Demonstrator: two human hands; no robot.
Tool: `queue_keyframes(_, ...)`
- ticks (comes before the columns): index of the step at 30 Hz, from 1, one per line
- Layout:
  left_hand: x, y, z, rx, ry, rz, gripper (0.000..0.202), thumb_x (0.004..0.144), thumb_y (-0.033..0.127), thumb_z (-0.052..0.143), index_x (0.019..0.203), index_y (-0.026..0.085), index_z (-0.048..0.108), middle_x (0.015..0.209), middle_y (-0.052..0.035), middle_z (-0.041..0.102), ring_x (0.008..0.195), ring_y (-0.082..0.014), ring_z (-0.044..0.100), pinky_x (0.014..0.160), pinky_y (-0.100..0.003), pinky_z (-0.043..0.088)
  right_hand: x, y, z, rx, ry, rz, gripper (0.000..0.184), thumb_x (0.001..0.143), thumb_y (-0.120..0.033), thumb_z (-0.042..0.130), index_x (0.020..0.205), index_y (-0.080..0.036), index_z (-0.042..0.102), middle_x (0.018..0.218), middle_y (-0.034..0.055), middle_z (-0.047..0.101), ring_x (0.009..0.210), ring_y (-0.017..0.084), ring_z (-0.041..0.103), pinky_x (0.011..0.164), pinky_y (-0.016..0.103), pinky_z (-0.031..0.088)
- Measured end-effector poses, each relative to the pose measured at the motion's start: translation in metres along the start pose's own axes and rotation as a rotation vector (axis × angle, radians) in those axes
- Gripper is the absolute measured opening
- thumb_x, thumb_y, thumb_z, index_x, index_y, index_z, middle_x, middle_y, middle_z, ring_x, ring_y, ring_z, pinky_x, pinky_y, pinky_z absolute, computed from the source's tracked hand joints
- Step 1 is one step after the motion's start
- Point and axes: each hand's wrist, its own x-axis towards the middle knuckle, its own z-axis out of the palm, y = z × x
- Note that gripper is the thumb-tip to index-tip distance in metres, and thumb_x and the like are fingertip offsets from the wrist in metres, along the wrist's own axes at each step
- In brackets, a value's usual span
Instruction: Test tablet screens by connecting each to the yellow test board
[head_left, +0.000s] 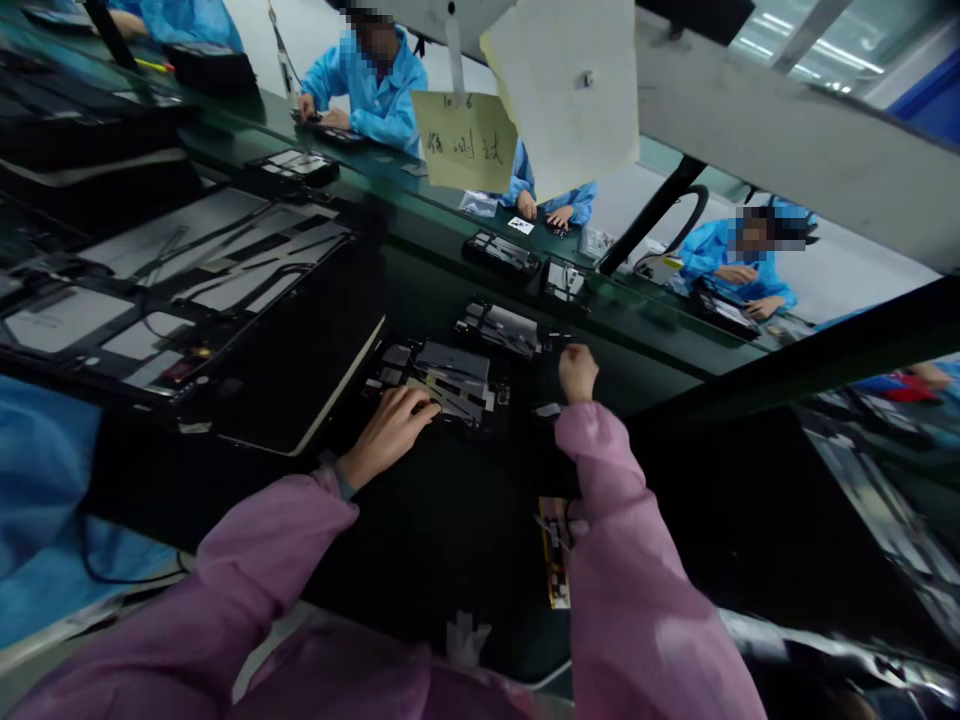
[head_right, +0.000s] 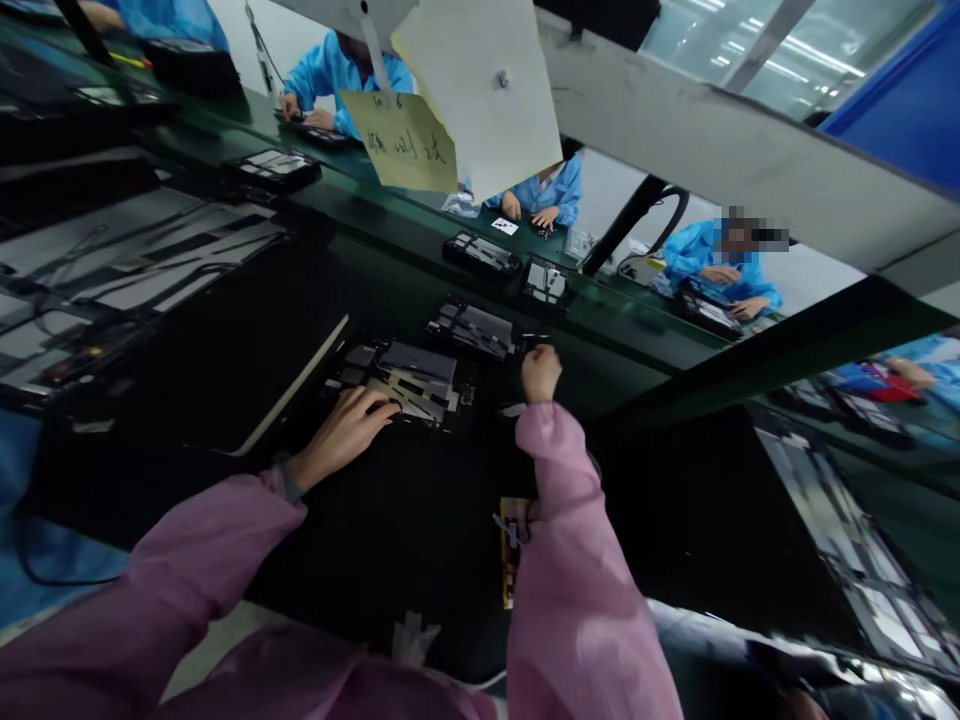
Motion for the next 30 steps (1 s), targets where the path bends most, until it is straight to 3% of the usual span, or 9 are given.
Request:
queue_keyframes(3,0.0,0.001,-0.002,-0.02,-0.029,0.04,0.028,0.088,0.005,0.042,0.106,0.018,0.06,0.098,-0.0096,0.056,0.095,-0.0233,0.051,0.083,-0.039,0.045,-0.051,0.014,0.011,-0.041,-0.154,-0.068,0.013,0.074,-0.025,0.066,0.086,-0.02,0.067,0.081,0.0026,0.068,0.076,0.018,0.065,0.08,0.034,0.051)
queue_keyframes(5,0.002,0.003,-0.006,-0.032,-0.042,0.051,0.027,0.086,0.004,0.041,0.103,0.016,0.059,0.097,-0.0103,0.055,0.093,-0.0236,0.05,0.083,-0.039,0.045,-0.077,0.02,0.022,-0.055,-0.189,-0.102,0.018,0.071,-0.027,0.07,0.088,-0.021,0.068,0.09,0.0028,0.07,0.082,0.018,0.065,0.087,0.034,0.048)
queue_keyframes(9,0.009,0.014,-0.021,0.01,-0.004,0.08,0.027,0.087,0.005,0.038,0.098,0.015,0.061,0.096,-0.0117,0.056,0.091,-0.0244,0.05,0.082,-0.041,0.046,-0.096,0.019,0.029,-0.051,-0.175,-0.107,0.023,0.074,-0.033,0.065,0.092,-0.018,0.068,0.092,0.0059,0.071,0.09,0.02,0.065,0.09,0.036,0.047)
queue_keyframes(13,0.005,0.037,-0.031,0.066,0.063,0.17,0.034,0.089,0.005,0.032,0.099,0.015,0.063,0.098,-0.0125,0.059,0.094,-0.0239,0.052,0.082,-0.041,0.046,-0.113,0.02,0.004,0.021,-0.193,-0.11,0.041,0.075,-0.038,0.063,0.108,-0.014,0.064,0.085,0.0058,0.07,0.085,0.02,0.065,0.08,0.034,0.051)
queue_keyframes(17,-0.021,0.069,-0.028,0.078,0.138,0.219,0.029,0.092,0.008,0.036,0.098,0.019,0.063,0.098,-0.0095,0.062,0.092,-0.0216,0.054,0.082,-0.04,0.046,-0.162,0.041,-0.034,0.166,-0.151,-0.147,0.059,0.075,-0.044,0.063,0.127,-0.016,0.054,0.088,0.004,0.068,0.083,0.018,0.064,0.078,0.033,0.051)
queue_keyframes(20,-0.036,0.081,-0.026,0.086,0.148,0.231,0.027,0.091,0.008,0.04,0.098,0.02,0.063,0.096,-0.0073,0.063,0.089,-0.0207,0.055,0.082,-0.038,0.045,-0.193,0.056,-0.045,0.263,-0.06,-0.129,0.063,0.075,-0.046,0.065,0.13,-0.017,0.052,0.097,0.0063,0.067,0.089,0.019,0.063,0.082,0.034,0.051)
queue_keyframes(22,-0.035,0.078,-0.026,0.081,0.13,0.2,0.026,0.091,0.008,0.041,0.1,0.019,0.062,0.096,-0.0078,0.063,0.09,-0.0216,0.055,0.082,-0.038,0.045,-0.194,0.057,-0.037,0.26,-0.023,-0.112,0.063,0.076,-0.045,0.063,0.13,-0.014,0.052,0.103,0.009,0.066,0.094,0.019,0.063,0.086,0.035,0.05)
queue_keyframes(25,-0.026,0.06,-0.027,0.055,0.122,0.04,0.026,0.09,0.012,0.045,0.113,0.016,0.058,0.112,-0.0119,0.06,0.103,-0.0259,0.054,0.09,-0.041,0.044,-0.166,0.045,-0.008,0.226,-0.022,-0.112,0.061,0.08,-0.039,0.056,0.132,-0.009,0.048,0.113,0.0132,0.064,0.102,0.019,0.062,0.092,0.034,0.048)
queue_keyframes(30,-0.037,0.023,-0.013,-0.046,0.273,-0.475,0.07,0.082,0.035,0.064,0.141,0.012,0.032,0.146,-0.0254,0.032,0.134,-0.041,0.033,0.104,-0.057,0.034,-0.106,0.023,0.035,0.12,-0.073,-0.097,0.053,0.077,-0.028,0.057,0.126,-0.009,0.055,0.117,0.015,0.064,0.11,0.021,0.06,0.096,0.034,0.046)
